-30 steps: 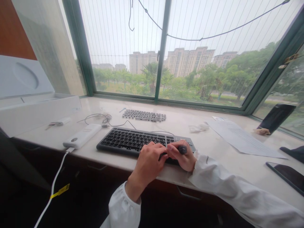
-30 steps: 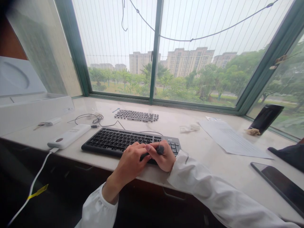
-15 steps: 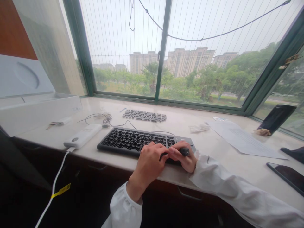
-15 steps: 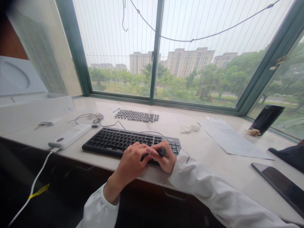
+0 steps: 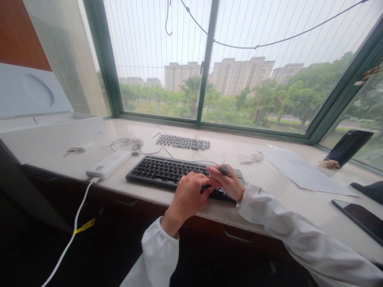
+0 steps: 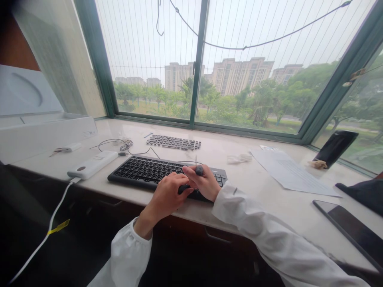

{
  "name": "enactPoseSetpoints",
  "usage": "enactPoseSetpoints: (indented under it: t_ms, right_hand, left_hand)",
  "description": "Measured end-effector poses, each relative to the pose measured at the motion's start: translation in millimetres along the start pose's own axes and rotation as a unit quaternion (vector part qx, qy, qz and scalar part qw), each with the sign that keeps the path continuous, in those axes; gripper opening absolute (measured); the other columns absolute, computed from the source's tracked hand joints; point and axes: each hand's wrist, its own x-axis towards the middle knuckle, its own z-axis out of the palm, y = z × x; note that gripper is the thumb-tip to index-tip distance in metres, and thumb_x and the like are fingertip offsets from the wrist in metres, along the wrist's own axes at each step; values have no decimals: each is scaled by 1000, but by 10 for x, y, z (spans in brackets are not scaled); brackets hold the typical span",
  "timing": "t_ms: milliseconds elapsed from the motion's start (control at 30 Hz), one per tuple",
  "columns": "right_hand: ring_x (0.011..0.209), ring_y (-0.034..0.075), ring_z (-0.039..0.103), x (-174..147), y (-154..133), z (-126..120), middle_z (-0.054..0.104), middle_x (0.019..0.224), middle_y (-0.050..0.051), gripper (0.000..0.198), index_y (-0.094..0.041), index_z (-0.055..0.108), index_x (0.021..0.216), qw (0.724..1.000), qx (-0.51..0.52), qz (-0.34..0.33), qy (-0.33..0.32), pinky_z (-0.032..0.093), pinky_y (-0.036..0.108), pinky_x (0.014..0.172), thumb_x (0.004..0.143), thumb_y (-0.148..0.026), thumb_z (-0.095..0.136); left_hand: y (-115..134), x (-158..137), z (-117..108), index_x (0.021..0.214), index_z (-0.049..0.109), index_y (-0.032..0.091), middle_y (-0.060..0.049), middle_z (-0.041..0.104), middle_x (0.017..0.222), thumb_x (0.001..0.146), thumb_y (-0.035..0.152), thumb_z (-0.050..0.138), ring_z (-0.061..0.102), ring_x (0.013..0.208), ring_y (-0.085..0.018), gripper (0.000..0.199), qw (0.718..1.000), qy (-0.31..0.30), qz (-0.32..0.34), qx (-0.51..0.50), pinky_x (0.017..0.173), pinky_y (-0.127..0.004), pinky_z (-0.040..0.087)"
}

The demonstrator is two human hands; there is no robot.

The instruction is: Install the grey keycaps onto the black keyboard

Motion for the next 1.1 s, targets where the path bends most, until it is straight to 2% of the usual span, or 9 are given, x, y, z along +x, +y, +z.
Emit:
enactPoseSetpoints:
  t_ms: [233, 300, 500, 600, 767, 900, 1000, 1100]
  right_hand:
    - [45, 7, 26, -92, -24, -46, 33, 47, -5, 51, -17, 41, 50, 997, -45, -33, -61, 19, 26, 43, 88, -48, 55]
    - [45, 7, 23, -135, -11, -54, 30, 47, -5, 52, -18, 39, 49, 996, -44, -51, -53, 16, 27, 43, 88, -48, 55]
    - [44, 7, 20, -143, 29, -100, 24, 45, -6, 56, -20, 31, 46, 993, 25, -112, 24, 15, 29, 46, 87, -49, 55]
    - [43, 7, 23, -76, 7, -190, 25, 44, -6, 55, -20, 34, 46, 991, 6, -119, 64, 17, 28, 45, 87, -49, 56]
    - [43, 8, 25, 51, -15, -417, 27, 42, -5, 57, -21, 33, 45, 975, -64, -125, 170, 20, 27, 44, 85, -55, 56]
    - [41, 7, 24, 130, -15, -586, 24, 42, -6, 58, -22, 29, 47, 964, -57, -128, 228, 18, 26, 42, 81, -58, 58]
    - [40, 7, 21, 150, -52, -675, 22, 42, -7, 58, -23, 25, 49, 967, -77, -119, 210, 16, 26, 42, 83, -62, 53]
    - [41, 7, 23, 136, -98, -726, 25, 42, -7, 58, -22, 28, 48, 979, -116, -100, 131, 18, 25, 43, 84, -61, 52]
  left_hand:
    - [-4, 0, 6, 93, 70, 29, 1, 69, 101, 85, 29, 61, 56, 93, -21, 13, 1000, 4, 4, 2, 81, -36, 42]
    - [-1, -2, 6, 93, 70, 28, 2, 70, 99, 85, 29, 61, 56, 92, -20, 12, 1000, 7, 5, 1, 81, -36, 43]
    - [27, -10, 13, 90, 69, 23, -1, 69, 97, 85, 31, 63, 59, 93, -19, 11, 1000, 18, 18, -5, 89, -36, 43]
    - [36, -15, 18, 91, 68, 23, -1, 69, 98, 86, 28, 62, 59, 95, -19, 9, 999, 19, 35, -9, 91, -35, 43]
    - [31, -16, 27, 91, 68, 21, -3, 69, 98, 87, 24, 60, 59, 96, -18, 10, 999, 16, 33, -18, 91, -34, 45]
    - [28, -11, 23, 91, 69, 22, -2, 69, 98, 87, 24, 60, 60, 96, -18, 10, 999, 15, 24, -25, 92, -34, 45]
    - [39, -4, 10, 90, 70, 22, -1, 70, 98, 86, 24, 60, 60, 96, -18, 11, 999, 14, 21, -30, 92, -34, 45]
    - [49, 2, 1, 90, 71, 22, -2, 70, 98, 86, 23, 60, 61, 96, -18, 11, 999, 15, 21, -34, 91, -34, 45]
